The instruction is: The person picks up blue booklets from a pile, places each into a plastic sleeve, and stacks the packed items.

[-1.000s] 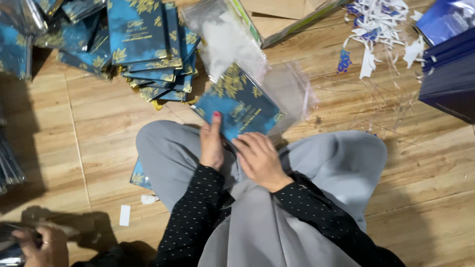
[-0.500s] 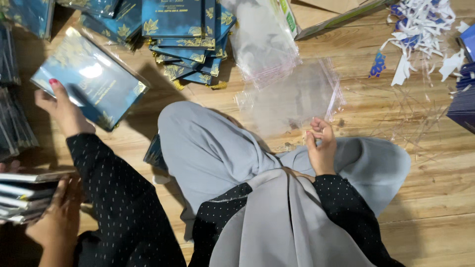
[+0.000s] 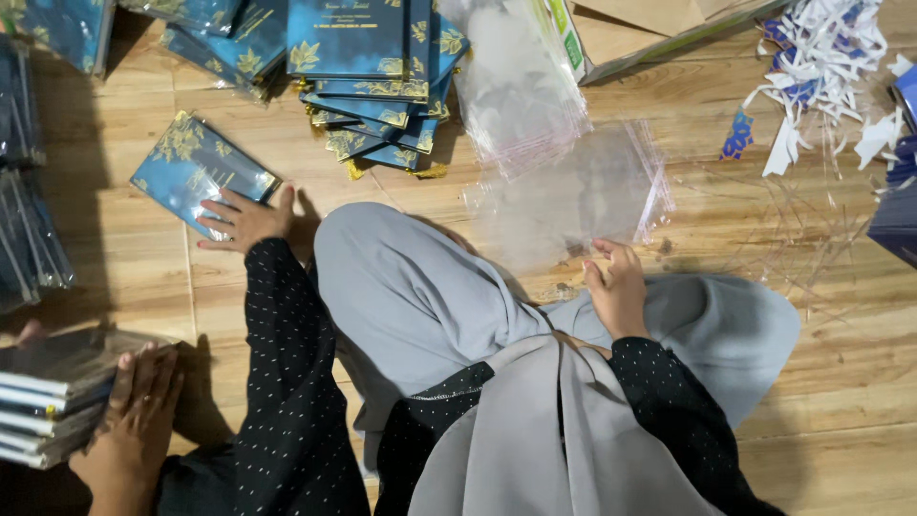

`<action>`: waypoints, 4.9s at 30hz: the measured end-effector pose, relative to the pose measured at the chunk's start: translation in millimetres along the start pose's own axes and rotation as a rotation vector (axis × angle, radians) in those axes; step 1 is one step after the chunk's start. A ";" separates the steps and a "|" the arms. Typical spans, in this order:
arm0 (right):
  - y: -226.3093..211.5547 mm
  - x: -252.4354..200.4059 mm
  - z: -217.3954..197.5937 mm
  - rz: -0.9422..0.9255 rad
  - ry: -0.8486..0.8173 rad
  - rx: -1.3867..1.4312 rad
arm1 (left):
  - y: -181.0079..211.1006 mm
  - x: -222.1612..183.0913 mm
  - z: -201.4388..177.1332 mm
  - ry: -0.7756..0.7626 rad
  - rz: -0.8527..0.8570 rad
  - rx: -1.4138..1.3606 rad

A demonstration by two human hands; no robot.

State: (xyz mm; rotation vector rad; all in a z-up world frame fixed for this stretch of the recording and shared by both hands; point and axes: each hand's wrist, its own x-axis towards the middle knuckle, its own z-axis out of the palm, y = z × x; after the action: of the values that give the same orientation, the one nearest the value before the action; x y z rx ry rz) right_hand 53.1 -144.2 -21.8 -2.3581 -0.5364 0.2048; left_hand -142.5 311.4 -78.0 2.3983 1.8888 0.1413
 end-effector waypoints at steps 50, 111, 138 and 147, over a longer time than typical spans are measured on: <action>73.1 51.3 -38.8 0.262 -0.132 1.203 | 228.7 -160.1 -33.8 -0.286 0.605 -0.958; 20.9 53.1 -42.2 0.627 0.159 1.698 | 281.6 -236.4 -88.7 -0.890 0.204 -1.525; 5.4 61.5 -47.9 0.311 -0.096 0.470 | 278.0 -251.5 -59.8 -0.825 0.544 -1.114; -6.3 65.1 -62.1 0.389 -0.040 0.507 | 263.7 -254.9 -45.7 -1.119 0.526 -1.283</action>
State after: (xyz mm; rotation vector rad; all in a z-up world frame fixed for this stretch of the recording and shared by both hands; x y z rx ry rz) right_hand 127.7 -149.3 28.6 -1.9375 -0.0236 0.5028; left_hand 46.6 2.4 -5.0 1.3801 0.3519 0.0035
